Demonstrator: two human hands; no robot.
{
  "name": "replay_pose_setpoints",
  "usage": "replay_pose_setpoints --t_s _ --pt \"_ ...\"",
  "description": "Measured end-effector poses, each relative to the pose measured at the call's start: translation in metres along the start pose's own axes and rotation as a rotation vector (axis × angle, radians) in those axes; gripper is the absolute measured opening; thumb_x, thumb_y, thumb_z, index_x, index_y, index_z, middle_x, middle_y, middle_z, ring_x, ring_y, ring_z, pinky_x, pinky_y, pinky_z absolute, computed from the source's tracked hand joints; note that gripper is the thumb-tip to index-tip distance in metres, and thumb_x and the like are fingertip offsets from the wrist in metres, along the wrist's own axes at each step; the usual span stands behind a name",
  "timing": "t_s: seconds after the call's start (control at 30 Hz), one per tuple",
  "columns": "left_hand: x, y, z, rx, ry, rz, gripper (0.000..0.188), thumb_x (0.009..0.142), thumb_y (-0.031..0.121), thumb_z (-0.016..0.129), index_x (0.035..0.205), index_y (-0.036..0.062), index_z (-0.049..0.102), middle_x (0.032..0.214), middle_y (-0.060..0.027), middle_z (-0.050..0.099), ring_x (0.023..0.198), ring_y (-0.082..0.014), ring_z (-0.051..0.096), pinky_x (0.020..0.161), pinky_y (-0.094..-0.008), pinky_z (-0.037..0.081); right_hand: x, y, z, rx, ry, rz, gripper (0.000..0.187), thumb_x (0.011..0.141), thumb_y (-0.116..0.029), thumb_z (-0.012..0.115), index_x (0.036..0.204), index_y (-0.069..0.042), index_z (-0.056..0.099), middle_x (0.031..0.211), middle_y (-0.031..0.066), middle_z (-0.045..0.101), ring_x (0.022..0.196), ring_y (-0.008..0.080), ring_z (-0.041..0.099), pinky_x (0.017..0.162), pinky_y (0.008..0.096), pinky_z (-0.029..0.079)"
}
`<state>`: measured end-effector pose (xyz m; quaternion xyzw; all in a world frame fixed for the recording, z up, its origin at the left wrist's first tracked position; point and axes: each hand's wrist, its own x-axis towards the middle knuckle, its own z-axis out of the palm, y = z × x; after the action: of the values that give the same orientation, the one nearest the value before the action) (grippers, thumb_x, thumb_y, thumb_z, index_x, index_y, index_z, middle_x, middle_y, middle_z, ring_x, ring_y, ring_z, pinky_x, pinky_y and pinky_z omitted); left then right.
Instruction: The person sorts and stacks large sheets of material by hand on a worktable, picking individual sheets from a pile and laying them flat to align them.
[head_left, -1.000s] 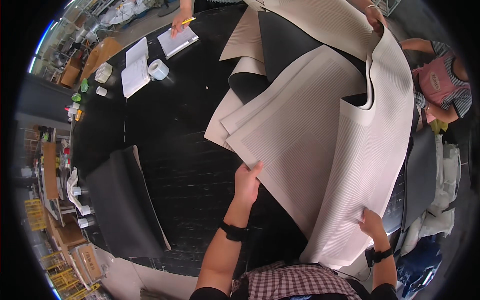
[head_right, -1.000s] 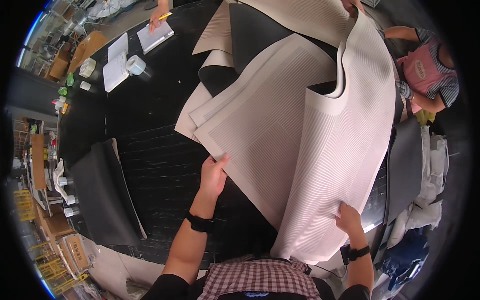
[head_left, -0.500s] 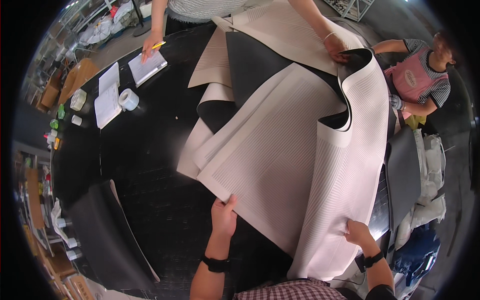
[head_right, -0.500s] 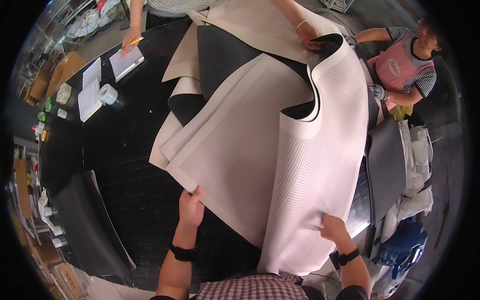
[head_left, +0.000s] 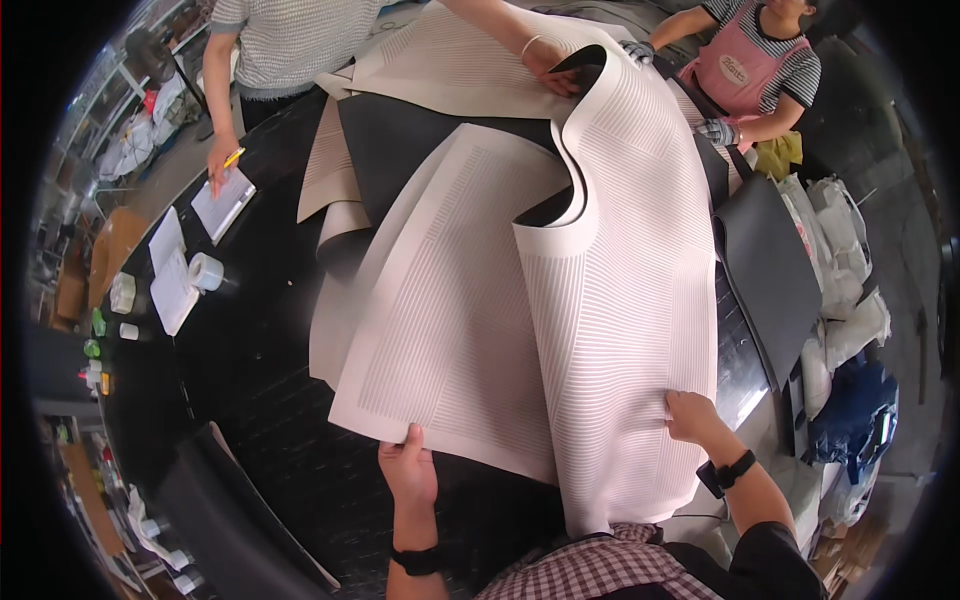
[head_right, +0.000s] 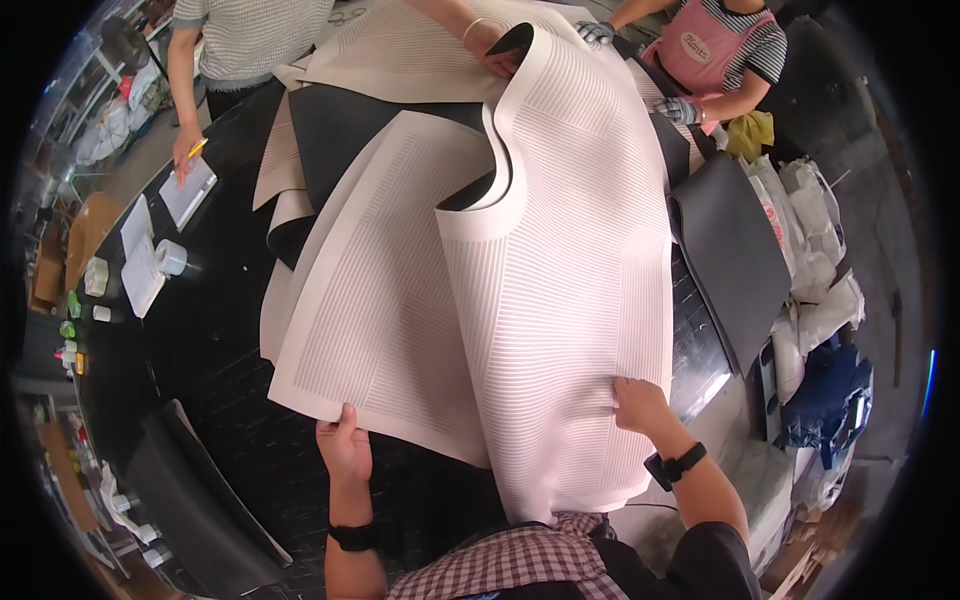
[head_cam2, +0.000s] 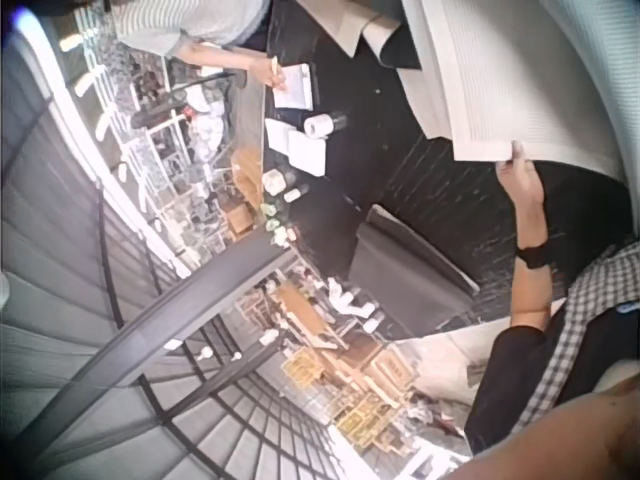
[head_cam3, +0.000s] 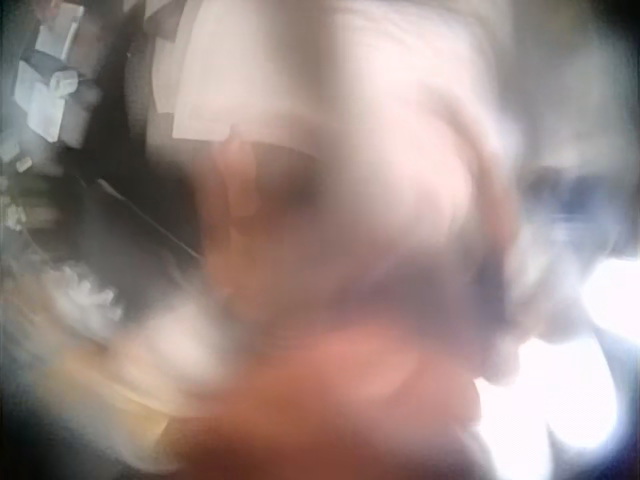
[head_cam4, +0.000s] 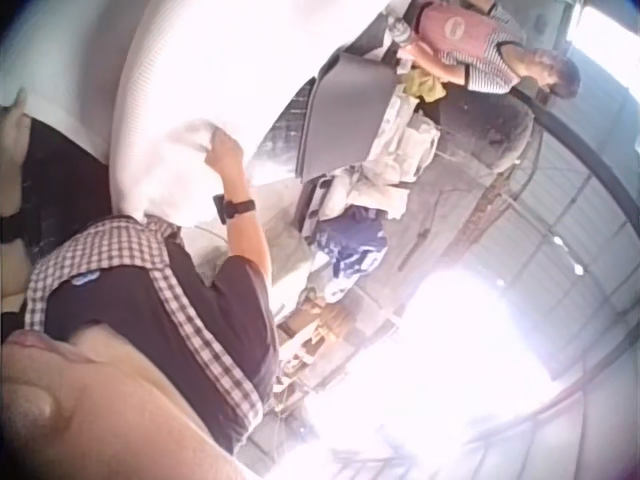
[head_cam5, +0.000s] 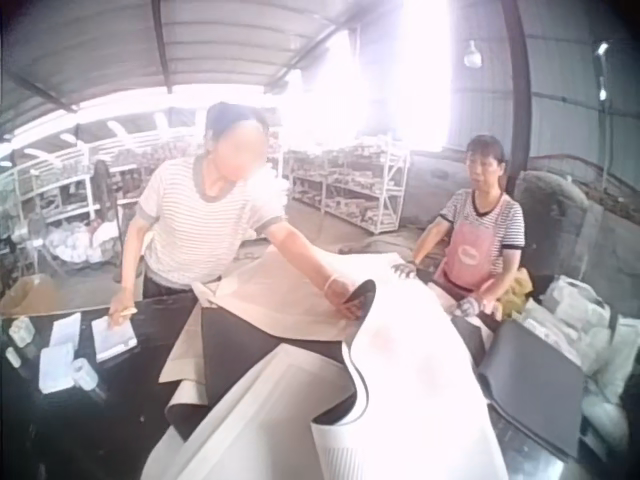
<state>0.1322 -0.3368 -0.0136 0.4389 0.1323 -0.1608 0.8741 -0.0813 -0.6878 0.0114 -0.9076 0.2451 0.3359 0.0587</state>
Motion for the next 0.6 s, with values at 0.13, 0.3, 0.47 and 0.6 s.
replay_pose_setpoints --t_s 0.13,0.3,0.47,0.6 --pt "-0.017 0.006 0.004 0.079 0.009 0.040 0.022 0.083 -0.006 0.051 0.105 -0.0041 0.055 0.109 -0.0115 0.056 0.099 -0.0202 0.056 0.091 -0.0343 0.043 -0.006 0.013 0.008 0.130 0.154 -0.090 0.025 0.069 -0.020 0.068 0.082 -0.005 0.052 0.081 0.0114 0.060 0.082 0.0311 0.058 0.069 0.0394 0.047" --pt "-0.026 0.006 -0.009 0.013 -0.028 -0.057 0.028 0.084 -0.004 0.050 0.112 -0.0024 0.049 0.112 -0.0122 0.055 0.102 -0.0217 0.055 0.091 -0.0350 0.044 -0.008 0.017 0.014 0.225 0.107 -0.049 0.024 0.069 -0.021 0.067 0.085 -0.008 0.054 0.083 0.0090 0.060 0.086 0.0289 0.057 0.074 0.0381 0.046" --pt "-0.025 -0.002 -0.029 -0.062 -0.034 -0.159 0.035 0.085 0.000 0.051 0.119 -0.0004 0.043 0.117 -0.0136 0.052 0.108 -0.0243 0.052 0.092 -0.0378 0.045 -0.005 0.016 0.020 0.213 0.086 -0.066 0.022 0.067 -0.019 0.066 0.081 -0.008 0.054 0.083 0.0092 0.060 0.084 0.0288 0.058 0.073 0.0387 0.046" --pt "-0.021 -0.003 -0.030 -0.024 -0.049 -0.172 0.036 0.084 -0.001 0.053 0.120 -0.0001 0.043 0.117 -0.0138 0.052 0.109 -0.0240 0.051 0.093 -0.0375 0.044 -0.008 0.020 0.022 0.226 0.090 -0.054 0.020 0.067 -0.017 0.065 0.082 -0.008 0.054 0.082 0.0089 0.060 0.084 0.0289 0.058 0.072 0.0392 0.046"
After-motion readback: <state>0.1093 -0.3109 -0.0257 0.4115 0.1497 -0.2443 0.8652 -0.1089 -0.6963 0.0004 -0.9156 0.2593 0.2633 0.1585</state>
